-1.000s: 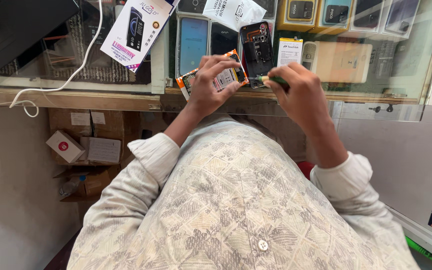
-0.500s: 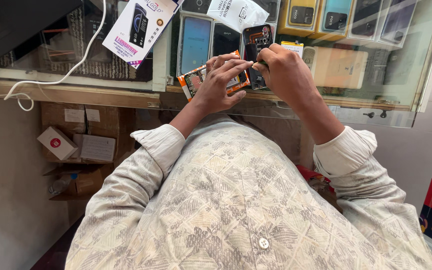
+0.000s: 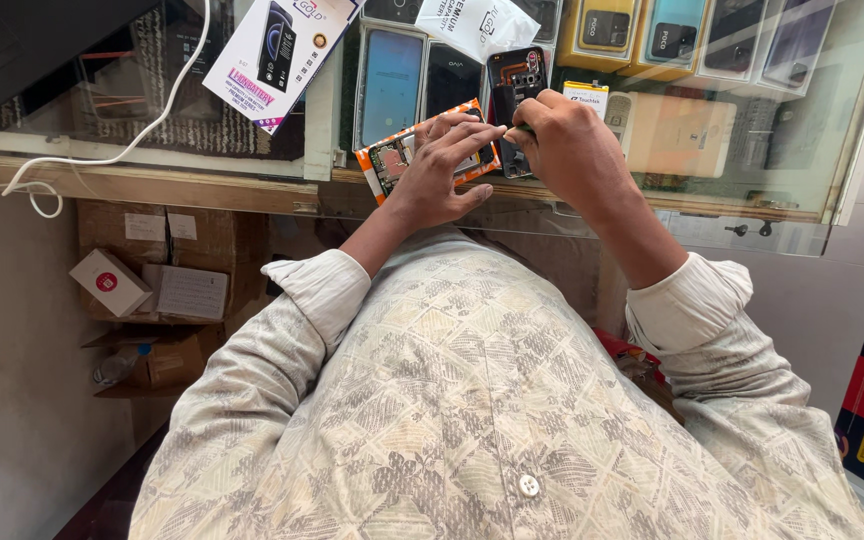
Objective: The person holds a disassembled smartphone and uses a screwdriver to remove screws from the internal frame. They then place the phone on a counter and continue unscrewing components before inspecting the device.
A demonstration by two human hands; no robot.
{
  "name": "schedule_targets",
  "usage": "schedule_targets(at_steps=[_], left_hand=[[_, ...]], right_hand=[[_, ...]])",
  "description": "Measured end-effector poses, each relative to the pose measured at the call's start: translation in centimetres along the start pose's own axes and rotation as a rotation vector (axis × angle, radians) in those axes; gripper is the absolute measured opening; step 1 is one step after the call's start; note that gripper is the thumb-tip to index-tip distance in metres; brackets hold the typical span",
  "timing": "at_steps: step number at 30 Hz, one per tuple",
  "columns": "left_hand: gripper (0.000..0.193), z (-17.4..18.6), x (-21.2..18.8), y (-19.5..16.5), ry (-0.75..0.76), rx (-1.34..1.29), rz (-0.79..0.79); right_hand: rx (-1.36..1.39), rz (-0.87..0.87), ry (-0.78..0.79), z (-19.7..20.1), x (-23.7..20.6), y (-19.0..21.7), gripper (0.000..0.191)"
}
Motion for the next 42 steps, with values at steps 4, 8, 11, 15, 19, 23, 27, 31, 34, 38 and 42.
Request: schedule_targets(at_steps=[4,8,11,15,19,23,27,31,34,38,42], left_hand=[[0.077,-0.1,-0.1,0.2,0.001,0.002,0.005],[0.076,0.0,-0.2,0.2,-0.004,-0.014,0.002],[0.077,-0.1,-0.1,0.2,0.016,-0.025,0.023],[0.074,0.9,0.1,-0.1,-0.121,0.196,0.046],[0.088,1.1,0.1,0.6,-0.103,0.313,0.141],[0.09,1.1,-0.2,1.0,-0.122,0.318,0.144],[0.086,0.7,-0.4,1.2,-0.124,0.315,0.155],[0.085,0.6,-0.4,1.2,-0.109,0.304,0.178],[0.086,0.5,-0.4,1.1,-0.09,0.29,0.188],[0.086,0.8,-0.3,0.9,-0.106,0.309,0.171],[0.086,0.9,-0.3,0.9,-0.103,0.297,0.175]], right_hand=[[-0.014,0.006,0.002,-0.3,0.0,0.0,0.016],[-0.035,0.026,0.008,-0.5,0.2,0.2,0.016],[-0.047,0.042,0.024,-0.5,0.3,0.4,0.015],[-0.11,0.101,0.04,-0.6,0.6,1.1,0.014],[-0.295,0.096,0.154,-1.9,1.6,1.1,0.027],[-0.408,0.316,0.067,-2.0,1.8,2.5,0.009],[-0.488,0.211,0.228,-2.9,2.1,1.2,0.027],[-0.536,0.206,0.23,-2.8,2.6,0.9,0.03],[-0.508,0.261,0.17,-2.6,2.6,1.4,0.019],[-0.545,0.148,0.261,-3.4,2.5,0.8,0.043],[-0.405,0.293,0.112,-2.6,2.7,1.9,0.026]])
Point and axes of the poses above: each hand's wrist, its own x-axis towards the middle knuckle, its own z-axis out of the back of the hand, y = z × x, the point moved 7 cm from there along x, towards the middle knuckle, and after that the axes turned 5 degrees about y, right-handed, at the moved point
